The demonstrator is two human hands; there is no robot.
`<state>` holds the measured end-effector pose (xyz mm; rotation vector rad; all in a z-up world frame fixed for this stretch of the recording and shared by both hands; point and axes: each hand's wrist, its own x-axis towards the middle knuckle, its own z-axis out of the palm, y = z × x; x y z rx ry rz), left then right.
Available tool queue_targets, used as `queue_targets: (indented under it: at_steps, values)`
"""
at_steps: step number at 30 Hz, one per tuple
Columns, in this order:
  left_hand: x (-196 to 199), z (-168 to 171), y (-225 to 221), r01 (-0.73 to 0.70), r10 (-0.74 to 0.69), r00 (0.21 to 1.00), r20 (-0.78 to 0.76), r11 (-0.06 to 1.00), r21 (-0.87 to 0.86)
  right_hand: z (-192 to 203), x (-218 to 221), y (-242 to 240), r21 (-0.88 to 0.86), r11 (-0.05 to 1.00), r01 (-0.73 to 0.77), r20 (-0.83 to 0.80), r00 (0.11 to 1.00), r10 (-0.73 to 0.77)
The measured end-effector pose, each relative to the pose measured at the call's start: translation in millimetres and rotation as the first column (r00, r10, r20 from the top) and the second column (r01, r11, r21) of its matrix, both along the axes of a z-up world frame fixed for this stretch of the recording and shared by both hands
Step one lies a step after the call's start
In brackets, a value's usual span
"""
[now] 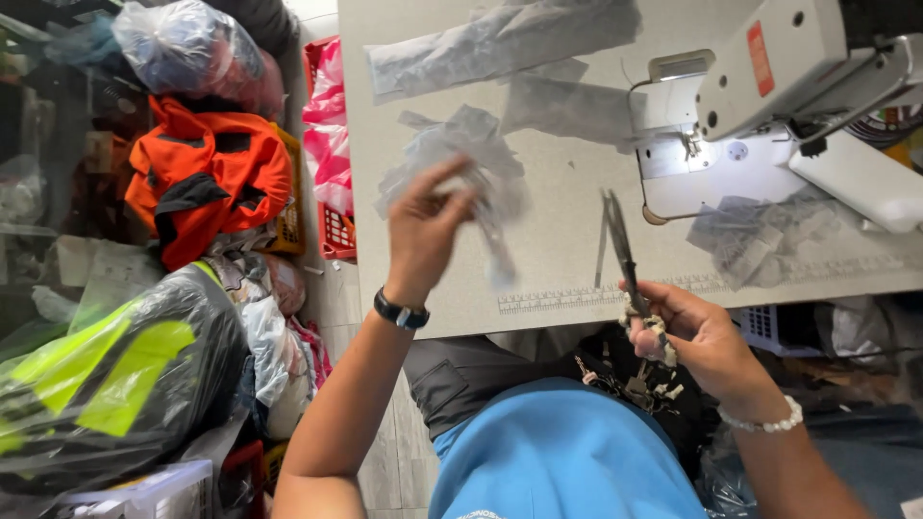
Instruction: The person is using scissors to carefully cut out various shapes and patterns from a translucent sheet of material on a workbench.
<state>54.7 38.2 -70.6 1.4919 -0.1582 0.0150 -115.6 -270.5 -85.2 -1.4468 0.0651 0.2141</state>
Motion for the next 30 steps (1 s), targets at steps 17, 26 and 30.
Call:
queue_targets:
  at_steps: [17, 26, 30]
  values:
    - [-6.3, 9.4, 54.0, -0.364, 0.072, 0.931, 0.358, 0.125, 0.923, -6.8, 4.3, 16.5, 0.027, 0.993, 0.115, -0.047, 0.992, -0.113]
    - [65.3, -17.1, -19.2, -0.479, -0.157, 0.807, 0.569, 0.39, 0.787, -14.8, 3.9, 19.7, 0.093, 0.979, 0.182, -0.051, 0.983, -0.178]
    - [113.7, -33.7, -74.4, -0.521, -0.08, 0.834, 0.546, 0.212, 0.827, 7.6, 6.4, 20.5, -0.037, 0.987, 0.155, -0.298, 0.941, -0.159]
